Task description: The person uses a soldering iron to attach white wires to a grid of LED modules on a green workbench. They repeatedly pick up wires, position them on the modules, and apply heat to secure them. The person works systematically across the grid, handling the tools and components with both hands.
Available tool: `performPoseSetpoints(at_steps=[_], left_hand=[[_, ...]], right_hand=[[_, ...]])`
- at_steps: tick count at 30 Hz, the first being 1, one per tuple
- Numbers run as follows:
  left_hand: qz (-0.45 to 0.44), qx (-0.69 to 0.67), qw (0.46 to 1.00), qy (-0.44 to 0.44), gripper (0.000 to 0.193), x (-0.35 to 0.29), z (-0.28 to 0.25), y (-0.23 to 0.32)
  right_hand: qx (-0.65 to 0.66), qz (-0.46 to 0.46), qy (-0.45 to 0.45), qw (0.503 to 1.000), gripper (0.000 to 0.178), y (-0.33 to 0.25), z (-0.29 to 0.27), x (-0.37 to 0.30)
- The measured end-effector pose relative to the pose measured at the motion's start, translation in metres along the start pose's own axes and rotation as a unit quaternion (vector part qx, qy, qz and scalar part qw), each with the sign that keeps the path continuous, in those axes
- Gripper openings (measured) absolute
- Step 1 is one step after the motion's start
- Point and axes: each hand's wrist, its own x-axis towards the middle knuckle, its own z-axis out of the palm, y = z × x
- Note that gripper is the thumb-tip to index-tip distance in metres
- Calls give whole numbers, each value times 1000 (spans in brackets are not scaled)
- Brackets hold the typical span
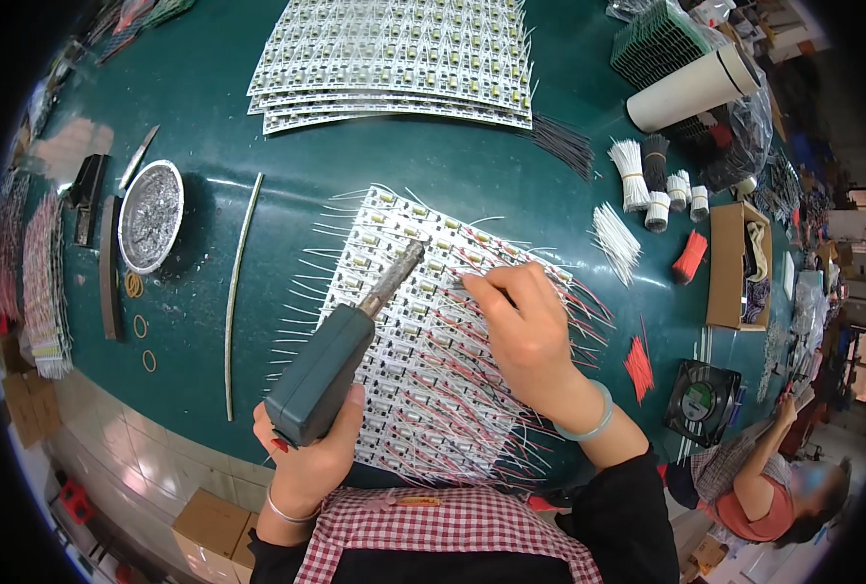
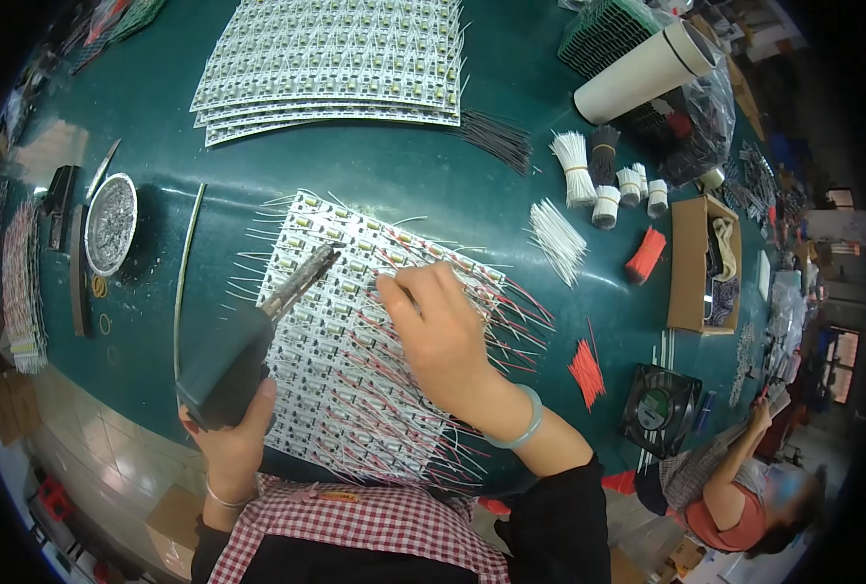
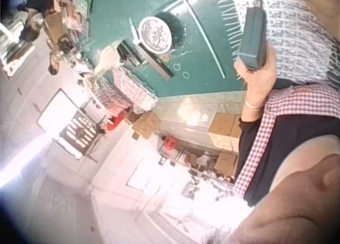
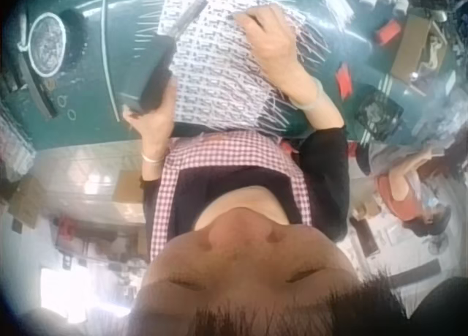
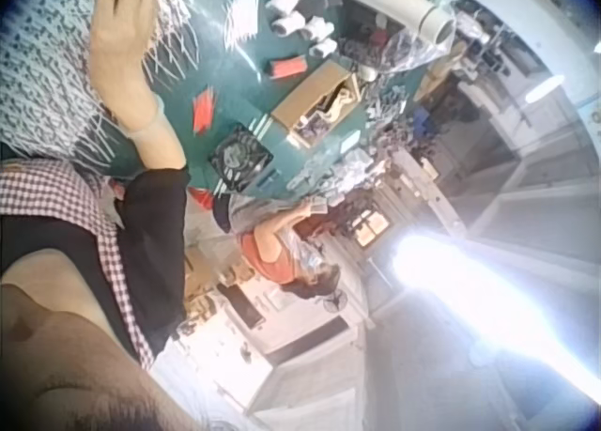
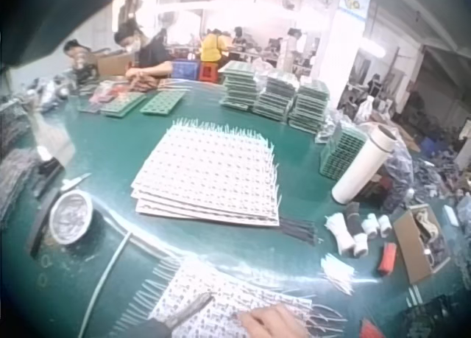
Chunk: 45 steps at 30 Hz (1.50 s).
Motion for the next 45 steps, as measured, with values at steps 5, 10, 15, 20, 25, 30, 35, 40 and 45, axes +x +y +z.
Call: performPoseSetpoints(at_steps=[5,10,15,20,25,30,35,40,45], left_hand=[[-60,-79,994,-35,21,0,-2,6],[-61,-110,991,-48,20,-7,1,1],[-77,-94,990,-78,17,-2,-1,9],[-87,-100,990,-54,15,-6,5,8],[-49,-52,996,-56,16,-5,7,8],[-88,-69,992,-65,17,-6,6,11],[-69,-47,994,-74,17,-4,5,14],[-55,-51,995,-72,15,-4,5,15],[-11,-19,995,-99,15,-4,-4,12]], right_hand=[[15,-5,-11,1000,40,4,14,-5],[18,2,-13,1000,40,3,22,-7],[19,5,-20,1000,37,4,24,-9],[17,5,-23,1000,37,3,23,-7],[8,5,-24,1000,36,3,23,-8],[5,3,-24,1000,37,3,23,-8],[-2,-1,-14,1000,37,3,24,-8],[-11,-4,-12,1000,37,2,25,-8],[-12,-5,-5,1000,37,2,25,-9]])
